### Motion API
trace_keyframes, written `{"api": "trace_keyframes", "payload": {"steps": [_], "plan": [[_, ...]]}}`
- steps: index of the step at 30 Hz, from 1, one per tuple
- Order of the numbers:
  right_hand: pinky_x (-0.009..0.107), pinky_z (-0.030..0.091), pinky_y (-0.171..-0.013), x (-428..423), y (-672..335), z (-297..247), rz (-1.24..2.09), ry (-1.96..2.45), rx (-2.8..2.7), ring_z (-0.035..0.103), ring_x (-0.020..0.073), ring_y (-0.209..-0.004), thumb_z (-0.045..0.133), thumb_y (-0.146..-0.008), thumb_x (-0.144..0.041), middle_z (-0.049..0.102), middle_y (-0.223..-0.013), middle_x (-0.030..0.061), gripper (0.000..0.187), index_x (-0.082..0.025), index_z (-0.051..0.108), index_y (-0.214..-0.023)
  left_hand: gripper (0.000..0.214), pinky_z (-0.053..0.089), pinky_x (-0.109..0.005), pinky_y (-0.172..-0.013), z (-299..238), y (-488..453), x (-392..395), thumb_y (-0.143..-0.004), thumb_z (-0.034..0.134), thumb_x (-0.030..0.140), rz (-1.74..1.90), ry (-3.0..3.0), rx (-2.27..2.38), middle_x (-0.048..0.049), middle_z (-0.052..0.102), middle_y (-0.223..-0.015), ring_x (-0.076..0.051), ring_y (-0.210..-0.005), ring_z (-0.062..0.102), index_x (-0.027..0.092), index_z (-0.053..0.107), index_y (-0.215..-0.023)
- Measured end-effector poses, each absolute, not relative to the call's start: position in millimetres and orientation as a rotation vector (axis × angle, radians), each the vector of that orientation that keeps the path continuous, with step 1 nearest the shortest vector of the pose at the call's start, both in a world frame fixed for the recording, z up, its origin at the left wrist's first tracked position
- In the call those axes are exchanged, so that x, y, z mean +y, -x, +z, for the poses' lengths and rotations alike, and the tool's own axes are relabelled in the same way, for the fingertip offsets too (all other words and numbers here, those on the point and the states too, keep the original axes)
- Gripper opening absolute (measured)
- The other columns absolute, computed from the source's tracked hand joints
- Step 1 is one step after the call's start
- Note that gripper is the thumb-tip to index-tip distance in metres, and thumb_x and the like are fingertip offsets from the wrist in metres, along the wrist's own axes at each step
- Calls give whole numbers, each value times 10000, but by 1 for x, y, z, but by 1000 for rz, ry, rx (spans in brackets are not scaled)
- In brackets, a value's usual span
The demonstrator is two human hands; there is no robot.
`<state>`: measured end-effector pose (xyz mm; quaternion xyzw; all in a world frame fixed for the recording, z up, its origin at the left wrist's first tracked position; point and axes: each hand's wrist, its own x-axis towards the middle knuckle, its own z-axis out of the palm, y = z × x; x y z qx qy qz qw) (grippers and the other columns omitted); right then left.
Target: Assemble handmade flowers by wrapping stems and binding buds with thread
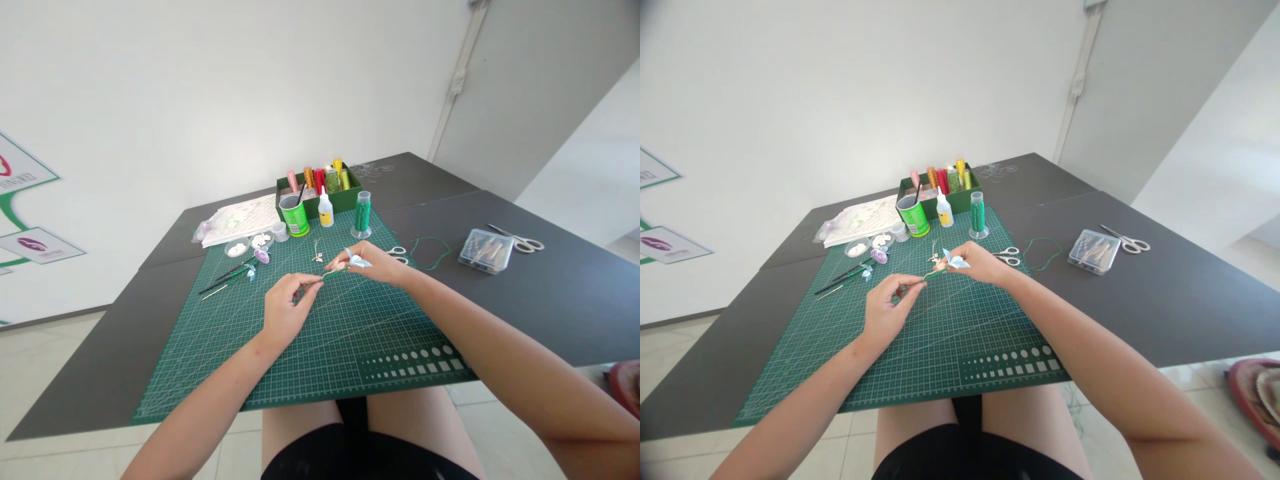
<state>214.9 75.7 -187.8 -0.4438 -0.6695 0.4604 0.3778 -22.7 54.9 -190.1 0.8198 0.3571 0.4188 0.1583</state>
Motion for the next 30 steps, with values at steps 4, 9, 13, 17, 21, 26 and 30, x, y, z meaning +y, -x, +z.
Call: {"api": "trace_keyframes", "payload": {"steps": [4, 9, 13, 17, 21, 26, 30], "plan": [[321, 509, -749, 71, -210, -184, 1252, 1126, -1771, 686, 192, -811, 754, -786, -437, 801, -882, 53, 323, -171, 830, -952, 139, 490, -271, -684, -191, 24, 59, -937, 639, 318, 1324, -2270, 1184, -13, 743, -856, -144, -718, 629, 224, 739, -958], [256, 428, -604, 65, -203, -179, 1407, 1027, -1740, 583, 123, -657, 795, -754, -419, 763, -794, 39, 294, -179, 837, -919, 175, 474, -261, -654, -190, 25, 66, -928, 640, 337, 1322, -2063, 1233, -20, 760, -886, -147, -735, 639, 218, 741, -1008], [238, 212, -473, 69, -214, -182, 1503, 1061, -1356, 252, 67, -480, 751, -799, -435, 414, -502, -80, 353, -155, 809, -1007, 208, 488, -245, -628, -194, 26, 77, -911, 642, 376, 1320, -1830, 1168, -40, 759, -887, -160, -791, 667, 195, 718, -980], [267, 351, -554, 80, -233, -184, 1204, 1302, -1128, 384, 99, -553, 654, -853, -310, 453, -618, -32, 248, -136, 789, -965, 251, 404, -201, -483, -200, 25, 86, -868, 668, 396, 1313, -1606, 1074, -51, 752, -888, -118, -648, 589, 182, 668, -999], [414, 473, -881, 85, -233, -189, 439, 1581, -1257, 601, 228, -894, 614, -826, -185, 658, -984, 108, 226, -150, 769, -986, 243, 389, -204, -486, -201, 21, 84, -851, 685, 385, 1228, -1539, 1014, -55, 762, -903, -97, -594, 533, 184, 645, -982], [443, 441, -1046, 76, -196, -197, 722, 1194, -1541, 629, 243, -1102, 565, -873, -254, 684, -1160, 119, 267, -180, 701, -1090, 242, 422, -226, -536, -202, 15, 74, -870, 681, 407, 1114, -1568, 964, -52, 775, -881, -101, -585, 537, 191, 653, -975], [399, 507, -943, 62, -171, -200, 1297, 869, -1568, 671, 200, -979, 528, -915, -343, 683, -1047, 66, 305, -206, 583, -1182, 249, 499, -263, -628, -205, 13, 70, -886, 675, 424, 1097, -1595, 929, -53, 769, -872, -137, -664, 642, 190, 661, -969]]}}
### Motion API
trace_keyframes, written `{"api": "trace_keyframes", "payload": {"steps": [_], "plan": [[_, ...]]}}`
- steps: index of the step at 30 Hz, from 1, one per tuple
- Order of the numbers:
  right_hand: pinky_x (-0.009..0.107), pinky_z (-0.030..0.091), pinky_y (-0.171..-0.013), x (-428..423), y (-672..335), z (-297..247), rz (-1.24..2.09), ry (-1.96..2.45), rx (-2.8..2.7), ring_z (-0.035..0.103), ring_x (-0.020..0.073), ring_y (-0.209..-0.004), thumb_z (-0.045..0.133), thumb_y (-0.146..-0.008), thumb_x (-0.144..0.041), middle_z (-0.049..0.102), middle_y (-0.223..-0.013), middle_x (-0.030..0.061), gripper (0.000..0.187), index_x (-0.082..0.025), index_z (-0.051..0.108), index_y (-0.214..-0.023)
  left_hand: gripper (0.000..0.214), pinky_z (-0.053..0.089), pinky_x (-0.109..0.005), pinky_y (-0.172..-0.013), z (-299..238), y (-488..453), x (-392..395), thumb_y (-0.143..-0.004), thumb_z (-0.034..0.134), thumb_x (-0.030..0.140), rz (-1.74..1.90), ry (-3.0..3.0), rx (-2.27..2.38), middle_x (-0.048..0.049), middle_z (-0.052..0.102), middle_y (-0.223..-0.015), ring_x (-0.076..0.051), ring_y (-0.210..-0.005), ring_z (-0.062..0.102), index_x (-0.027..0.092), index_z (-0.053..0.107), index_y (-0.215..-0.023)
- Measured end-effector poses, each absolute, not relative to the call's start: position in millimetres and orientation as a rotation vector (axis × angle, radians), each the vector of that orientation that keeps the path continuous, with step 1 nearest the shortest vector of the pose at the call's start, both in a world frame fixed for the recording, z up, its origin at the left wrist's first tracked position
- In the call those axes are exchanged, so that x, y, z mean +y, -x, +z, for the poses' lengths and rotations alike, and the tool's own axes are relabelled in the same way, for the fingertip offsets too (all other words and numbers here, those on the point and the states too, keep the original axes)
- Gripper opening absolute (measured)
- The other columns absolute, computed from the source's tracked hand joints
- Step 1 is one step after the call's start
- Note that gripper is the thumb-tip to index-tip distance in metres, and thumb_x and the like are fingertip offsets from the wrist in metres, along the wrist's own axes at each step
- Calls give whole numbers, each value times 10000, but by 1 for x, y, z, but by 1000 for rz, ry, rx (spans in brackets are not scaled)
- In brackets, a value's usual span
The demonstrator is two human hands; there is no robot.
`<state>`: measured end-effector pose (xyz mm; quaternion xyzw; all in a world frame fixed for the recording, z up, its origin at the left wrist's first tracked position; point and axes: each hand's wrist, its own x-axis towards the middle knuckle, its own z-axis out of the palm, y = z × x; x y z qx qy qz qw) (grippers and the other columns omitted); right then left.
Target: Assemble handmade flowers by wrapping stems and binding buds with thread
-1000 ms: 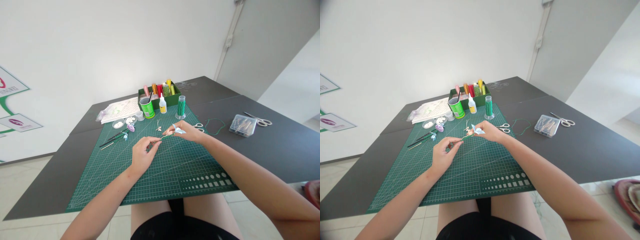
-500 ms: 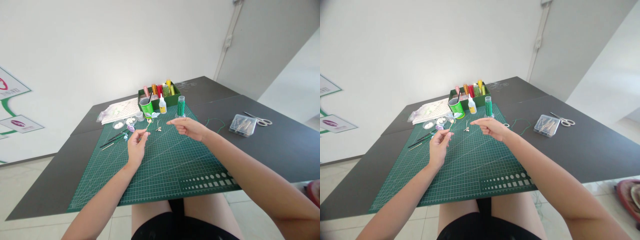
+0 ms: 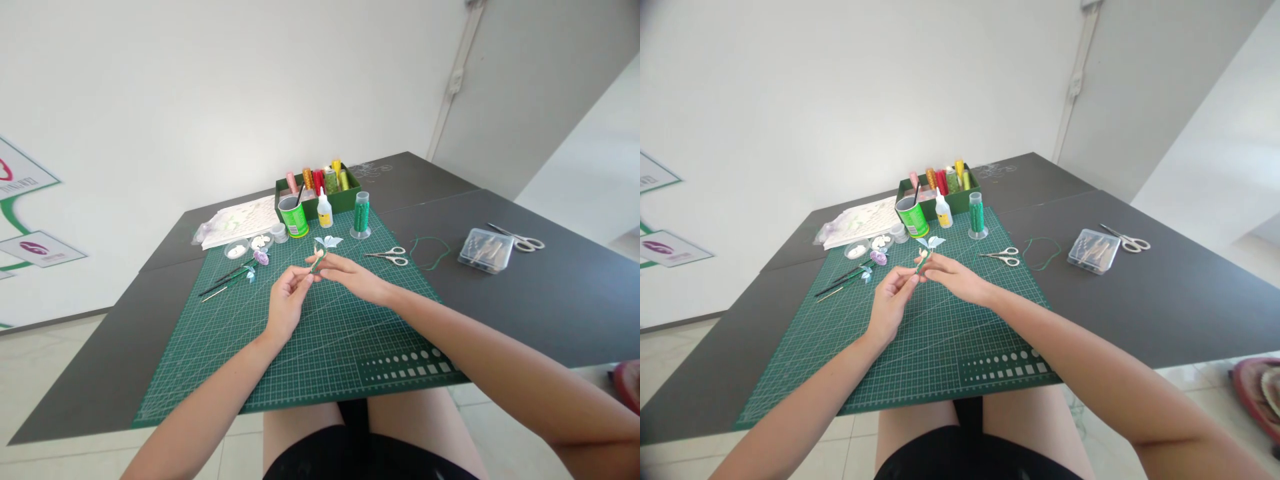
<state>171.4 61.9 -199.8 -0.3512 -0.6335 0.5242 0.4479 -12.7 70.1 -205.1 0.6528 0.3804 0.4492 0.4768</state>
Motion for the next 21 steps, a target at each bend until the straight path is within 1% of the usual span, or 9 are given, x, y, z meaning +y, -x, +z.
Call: {"api": "trace_keyframes", "payload": {"steps": [2, 3, 5, 6, 8, 12, 15, 18, 21], "plan": [[343, 531, -724, 56, -167, -199, 1420, 887, -1569, 626, 156, -668, 440, -969, -378, 618, -810, -7, 314, -214, 499, -1231, 234, 537, -302, -747, -206, 13, 71, -888, 675, 409, 1124, -1599, 905, -49, 766, -876, -167, -772, 699, 190, 659, -968], [304, 491, -619, 54, -166, -198, 1398, 955, -1587, 544, 138, -547, 402, -989, -382, 544, -705, -47, 305, -216, 472, -1235, 224, 540, -317, -801, -207, 13, 72, -888, 677, 398, 1144, -1600, 902, -46, 765, -875, -176, -819, 712, 190, 658, -969], [252, 364, -518, 51, -167, -195, 1184, 1150, -1678, 403, 126, -456, 375, -1009, -358, 401, -585, -90, 265, -215, 471, -1211, 210, 535, -330, -848, -207, 14, 75, -886, 678, 379, 1187, -1597, 926, -46, 767, -874, -179, -849, 717, 189, 656, -974], [246, 315, -515, 50, -168, -195, 1025, 1238, -1735, 375, 125, -454, 382, -1011, -335, 374, -564, -92, 241, -213, 491, -1189, 208, 536, -330, -843, -206, 15, 76, -885, 677, 375, 1205, -1592, 949, -48, 769, -878, -176, -836, 714, 190, 654, -978], [249, 265, -535, 50, -169, -193, 741, 1342, -1861, 380, 125, -472, 395, -1012, -297, 397, -561, -75, 217, -209, 542, -1146, 215, 540, -327, -799, -205, 16, 77, -886, 670, 379, 1220, -1581, 1000, -54, 774, -891, -168, -777, 702, 191, 651, -987], [260, 254, -569, 48, -169, -193, 481, 1363, -2070, 450, 135, -529, 425, -1018, -306, 533, -628, -16, 250, -206, 647, -1073, 231, 539, -322, -776, -204, 17, 79, -878, 662, 387, 1186, -1572, 1052, -60, 780, -901, -169, -767, 704, 188, 649, -996], [260, 294, -594, 46, -171, -189, 505, 1255, -2114, 480, 133, -557, 466, -1011, -321, 601, -661, 2, 269, -204, 706, -1041, 233, 537, -321, -801, -205, 18, 82, -866, 665, 381, 1142, -1583, 1059, -58, 784, -876, -182, -807, 725, 178, 653, -981], [254, 342, -604, 45, -176, -180, 696, 1127, -2022, 488, 122, -580, 509, -990, -378, 618, -649, 1, 319, -182, 757, -949, 196, 534, -310, -748, -205, 20, 84, -861, 669, 342, 1048, -1666, 1129, -55, 792, -834, -201, -782, 738, 174, 680, -961], [251, 336, -556, 45, -185, -169, 913, 1054, -1868, 465, 113, -581, 579, -934, -475, 637, -658, 11, 384, -159, 792, -884, 134, 524, -302, -715, -203, 21, 81, -870, 665, 301, 933, -1838, 1206, -42, 801, -842, -212, -779, 748, 194, 712, -936]]}}
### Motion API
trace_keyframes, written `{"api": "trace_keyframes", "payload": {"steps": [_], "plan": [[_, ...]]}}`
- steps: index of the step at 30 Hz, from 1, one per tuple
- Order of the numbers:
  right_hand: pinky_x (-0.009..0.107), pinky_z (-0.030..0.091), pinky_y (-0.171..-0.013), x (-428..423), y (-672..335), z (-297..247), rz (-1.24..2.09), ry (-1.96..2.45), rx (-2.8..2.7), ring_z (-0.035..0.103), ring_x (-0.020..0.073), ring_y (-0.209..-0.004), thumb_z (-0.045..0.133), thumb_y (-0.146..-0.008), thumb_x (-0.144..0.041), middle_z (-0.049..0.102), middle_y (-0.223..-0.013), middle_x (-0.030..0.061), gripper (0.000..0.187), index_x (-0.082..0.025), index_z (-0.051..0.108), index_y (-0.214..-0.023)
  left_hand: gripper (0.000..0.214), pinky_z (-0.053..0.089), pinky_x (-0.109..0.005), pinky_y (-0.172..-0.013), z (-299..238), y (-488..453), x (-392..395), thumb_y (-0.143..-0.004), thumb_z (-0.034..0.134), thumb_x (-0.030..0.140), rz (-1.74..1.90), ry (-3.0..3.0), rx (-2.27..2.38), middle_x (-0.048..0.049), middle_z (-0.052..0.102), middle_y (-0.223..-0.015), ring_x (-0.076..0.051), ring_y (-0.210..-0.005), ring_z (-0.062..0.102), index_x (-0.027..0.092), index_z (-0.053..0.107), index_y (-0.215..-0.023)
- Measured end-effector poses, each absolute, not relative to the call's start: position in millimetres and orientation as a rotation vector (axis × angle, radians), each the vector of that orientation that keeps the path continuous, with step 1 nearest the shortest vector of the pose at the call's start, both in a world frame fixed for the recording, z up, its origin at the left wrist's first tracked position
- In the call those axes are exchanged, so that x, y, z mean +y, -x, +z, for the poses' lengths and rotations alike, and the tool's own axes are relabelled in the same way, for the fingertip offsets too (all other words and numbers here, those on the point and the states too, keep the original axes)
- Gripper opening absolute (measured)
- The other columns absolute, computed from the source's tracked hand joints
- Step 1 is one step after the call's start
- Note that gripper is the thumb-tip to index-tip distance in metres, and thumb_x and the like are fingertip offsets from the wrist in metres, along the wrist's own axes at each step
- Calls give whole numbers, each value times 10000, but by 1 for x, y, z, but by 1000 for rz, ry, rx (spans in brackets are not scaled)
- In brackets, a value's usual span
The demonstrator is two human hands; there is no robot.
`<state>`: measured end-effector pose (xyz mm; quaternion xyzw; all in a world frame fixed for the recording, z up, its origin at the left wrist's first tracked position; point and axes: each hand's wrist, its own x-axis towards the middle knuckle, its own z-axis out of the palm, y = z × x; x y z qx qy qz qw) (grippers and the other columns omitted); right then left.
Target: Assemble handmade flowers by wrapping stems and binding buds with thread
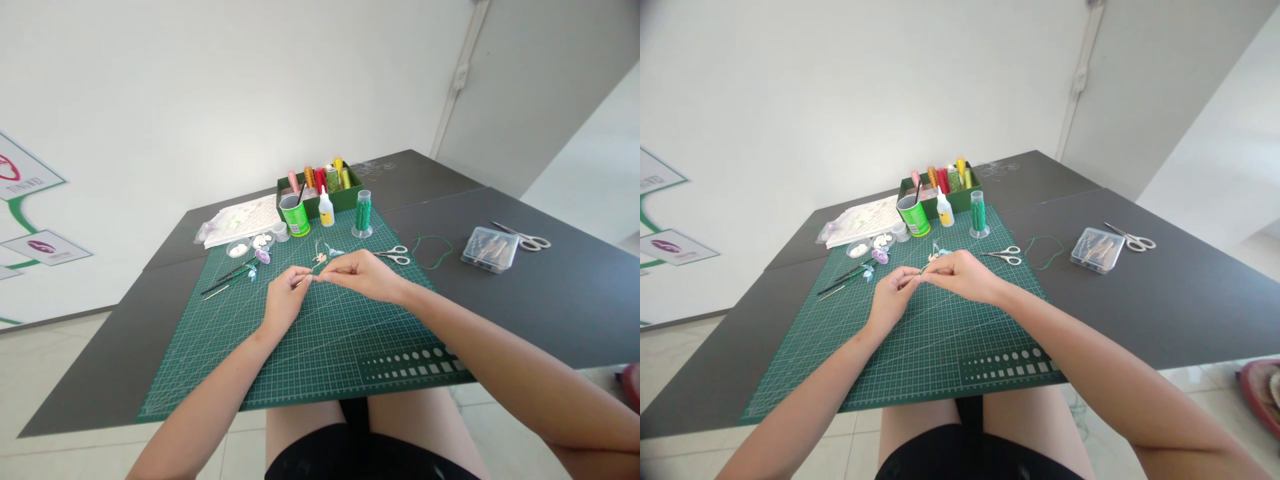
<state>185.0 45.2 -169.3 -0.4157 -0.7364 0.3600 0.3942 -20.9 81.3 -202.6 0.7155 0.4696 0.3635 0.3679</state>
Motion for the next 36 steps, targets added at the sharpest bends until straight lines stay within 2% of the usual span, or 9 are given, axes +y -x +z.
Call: {"api": "trace_keyframes", "payload": {"steps": [4, 7, 11, 14, 18, 21, 28, 31, 36], "plan": [[250, 321, -505, 46, -196, -159, 1079, 979, -1686, 447, 97, -554, 673, -862, -476, 670, -677, 30, 374, -135, 823, -902, 90, 510, -285, -692, -200, 19, 73, -893, 647, 278, 737, -2005, 1156, -9, 806, -883, -210, -820, 760, 229, 723, -899], [253, 369, -518, 48, -199, -158, 1078, 1008, -1582, 510, 112, -579, 705, -839, -436, 688, -667, 36, 339, -144, 835, -948, 92, 496, -278, -676, -199, 17, 67, -904, 642, 269, 669, -2143, 1068, 17, 797, -859, -189, -777, 745, 243, 728, -889], [270, 477, -628, 55, -201, -162, 977, 1042, -1539, 643, 164, -743, 711, -832, -399, 767, -807, 64, 272, -186, 844, -935, 101, 465, -258, -632, -197, 17, 63, -918, 634, 274, 628, -2260, 941, 35, 781, -823, -151, -677, 689, 244, 729, -898], [277, 509, -687, 59, -203, -166, 956, 1043, -1560, 671, 174, -812, 707, -840, -387, 789, -893, 68, 257, -198, 842, -949, 129, 444, -253, -601, -196, 17, 61, -927, 630, 303, 589, -2263, 922, 31, 782, -821, -133, -605, 639, 233, 735, -901], [244, 477, -600, 60, -206, -166, 973, 1062, -1594, 655, 151, -736, 687, -867, -391, 753, -748, 48, 306, -169, 830, -1022, 124, 456, -243, -614, -195, 16, 58, -919, 627, 271, 488, -2178, 897, 17, 800, -851, -137, -645, 672, 214, 733, -895], [237, 480, -586, 58, -207, -165, 975, 1040, -1604, 664, 146, -725, 693, -871, -386, 757, -743, 44, 296, -172, 830, -1023, 111, 466, -237, -636, -194, 15, 56, -906, 629, 237, 431, -2120, 880, 16, 805, -871, -137, -682, 689, 207, 734, -883], [311, 584, -810, 56, -205, -167, 964, 963, -1668, 739, 194, -925, 703, -869, -385, 809, -1029, 43, 237, -248, 829, -1017, 128, 484, -233, -661, -191, 12, 56, -895, 620, 195, 420, -2025, 885, 7, 801, -852, -137, -710, 704, 197, 739, -847], [343, 584, -867, 61, -206, -171, 920, 1005, -1667, 738, 215, -986, 691, -874, -389, 806, -1047, 41, 243, -249, 827, -1019, 119, 492, -237, -662, -192, 13, 56, -894, 633, 216, 430, -2023, 854, -5, 802, -866, -146, -725, 714, 194, 746, -863], [362, 577, -853, 73, -212, -183, 865, 1115, -1651, 734, 218, -942, 671, -883, -397, 811, -1008, 55, 269, -224, 826, -1018, 125, 497, -241, -652, -194, 16, 54, -907, 643, 255, 532, -2045, 807, -26, 806, -911, -150, -726, 714, 195, 752, -908]]}}
